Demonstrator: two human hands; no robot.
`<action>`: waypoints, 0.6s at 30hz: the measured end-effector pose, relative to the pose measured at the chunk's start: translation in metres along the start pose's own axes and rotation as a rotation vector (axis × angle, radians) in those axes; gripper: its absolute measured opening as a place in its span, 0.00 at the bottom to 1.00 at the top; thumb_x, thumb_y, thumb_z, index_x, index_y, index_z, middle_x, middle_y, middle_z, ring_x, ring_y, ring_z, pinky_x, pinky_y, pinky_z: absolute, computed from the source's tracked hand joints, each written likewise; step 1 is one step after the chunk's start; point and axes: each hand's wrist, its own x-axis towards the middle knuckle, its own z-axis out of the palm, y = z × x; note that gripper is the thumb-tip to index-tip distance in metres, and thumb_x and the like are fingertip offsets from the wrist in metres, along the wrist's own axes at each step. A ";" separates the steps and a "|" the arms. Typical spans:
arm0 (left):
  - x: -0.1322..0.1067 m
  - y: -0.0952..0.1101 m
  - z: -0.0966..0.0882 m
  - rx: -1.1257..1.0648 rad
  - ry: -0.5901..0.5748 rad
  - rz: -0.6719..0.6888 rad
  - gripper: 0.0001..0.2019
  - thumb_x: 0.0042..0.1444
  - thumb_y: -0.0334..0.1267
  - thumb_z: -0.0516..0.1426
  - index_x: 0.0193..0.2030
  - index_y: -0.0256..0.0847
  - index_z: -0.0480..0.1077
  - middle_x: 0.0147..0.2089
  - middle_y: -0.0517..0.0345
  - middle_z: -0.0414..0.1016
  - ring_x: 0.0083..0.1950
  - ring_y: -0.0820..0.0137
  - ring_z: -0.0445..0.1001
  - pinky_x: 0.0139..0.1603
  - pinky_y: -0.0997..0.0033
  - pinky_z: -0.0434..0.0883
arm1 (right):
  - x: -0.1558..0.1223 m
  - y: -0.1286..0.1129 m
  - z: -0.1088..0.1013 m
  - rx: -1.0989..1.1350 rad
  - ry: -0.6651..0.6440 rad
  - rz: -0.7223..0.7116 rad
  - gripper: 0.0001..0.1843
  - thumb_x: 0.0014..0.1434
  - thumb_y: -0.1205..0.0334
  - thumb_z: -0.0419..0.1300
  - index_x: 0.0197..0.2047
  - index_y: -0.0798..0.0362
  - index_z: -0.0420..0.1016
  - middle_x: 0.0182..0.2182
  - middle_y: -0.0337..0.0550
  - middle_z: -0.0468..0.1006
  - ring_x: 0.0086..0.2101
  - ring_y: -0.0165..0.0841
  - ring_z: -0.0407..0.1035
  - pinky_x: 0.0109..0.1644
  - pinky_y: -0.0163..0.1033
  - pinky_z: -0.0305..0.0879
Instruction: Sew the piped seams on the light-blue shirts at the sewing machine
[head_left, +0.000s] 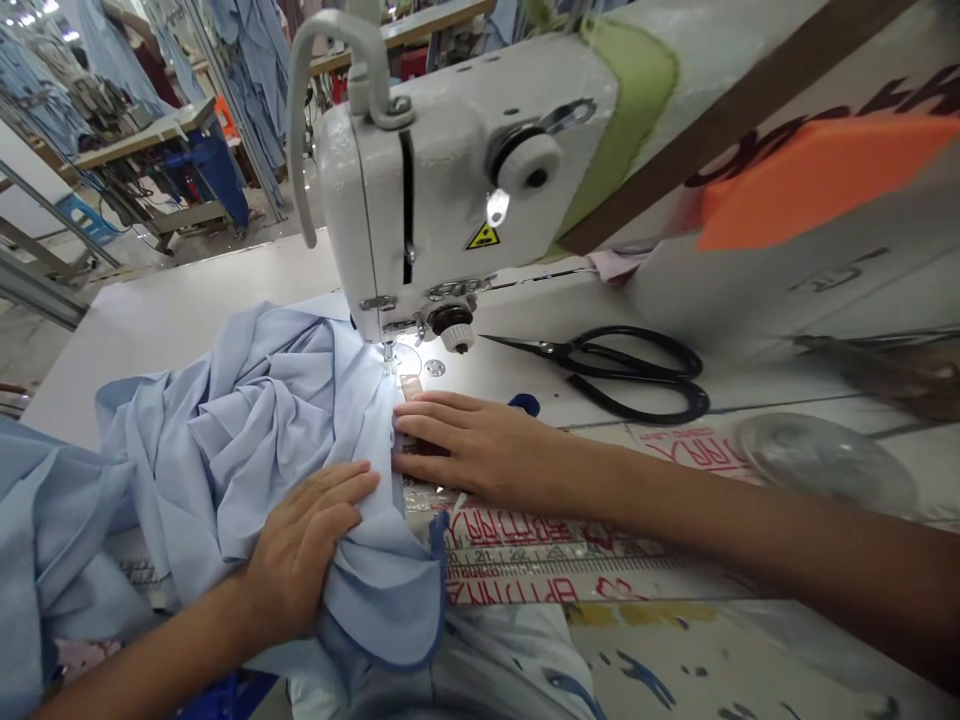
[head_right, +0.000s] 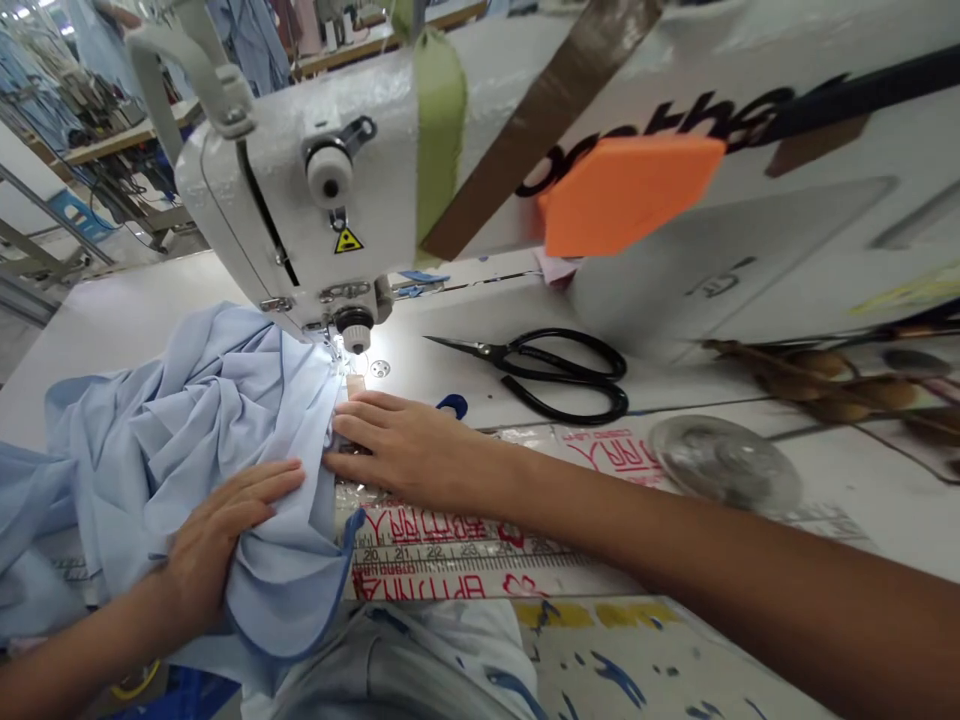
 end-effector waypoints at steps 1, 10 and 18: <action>-0.002 -0.003 0.002 0.014 0.004 -0.004 0.09 0.58 0.25 0.46 0.46 0.33 0.59 0.51 0.39 0.69 0.59 0.61 0.64 0.56 0.53 0.67 | 0.001 0.000 -0.002 0.000 -0.009 -0.020 0.17 0.64 0.68 0.43 0.51 0.59 0.66 0.45 0.53 0.67 0.54 0.38 0.55 0.58 0.49 0.56; -0.008 -0.011 -0.011 0.062 0.024 -0.114 0.14 0.57 0.30 0.50 0.51 0.34 0.58 0.52 0.42 0.69 0.57 0.62 0.66 0.54 0.55 0.69 | 0.005 -0.003 -0.001 0.008 -0.101 -0.016 0.20 0.61 0.67 0.50 0.57 0.51 0.62 0.57 0.53 0.59 0.58 0.45 0.48 0.56 0.55 0.55; 0.010 0.003 0.003 0.229 -0.191 0.279 0.04 0.59 0.25 0.48 0.36 0.28 0.63 0.45 0.37 0.73 0.56 0.55 0.66 0.52 0.52 0.71 | -0.017 0.003 -0.016 0.122 0.084 0.096 0.16 0.64 0.68 0.43 0.48 0.56 0.69 0.45 0.48 0.72 0.47 0.34 0.64 0.53 0.48 0.60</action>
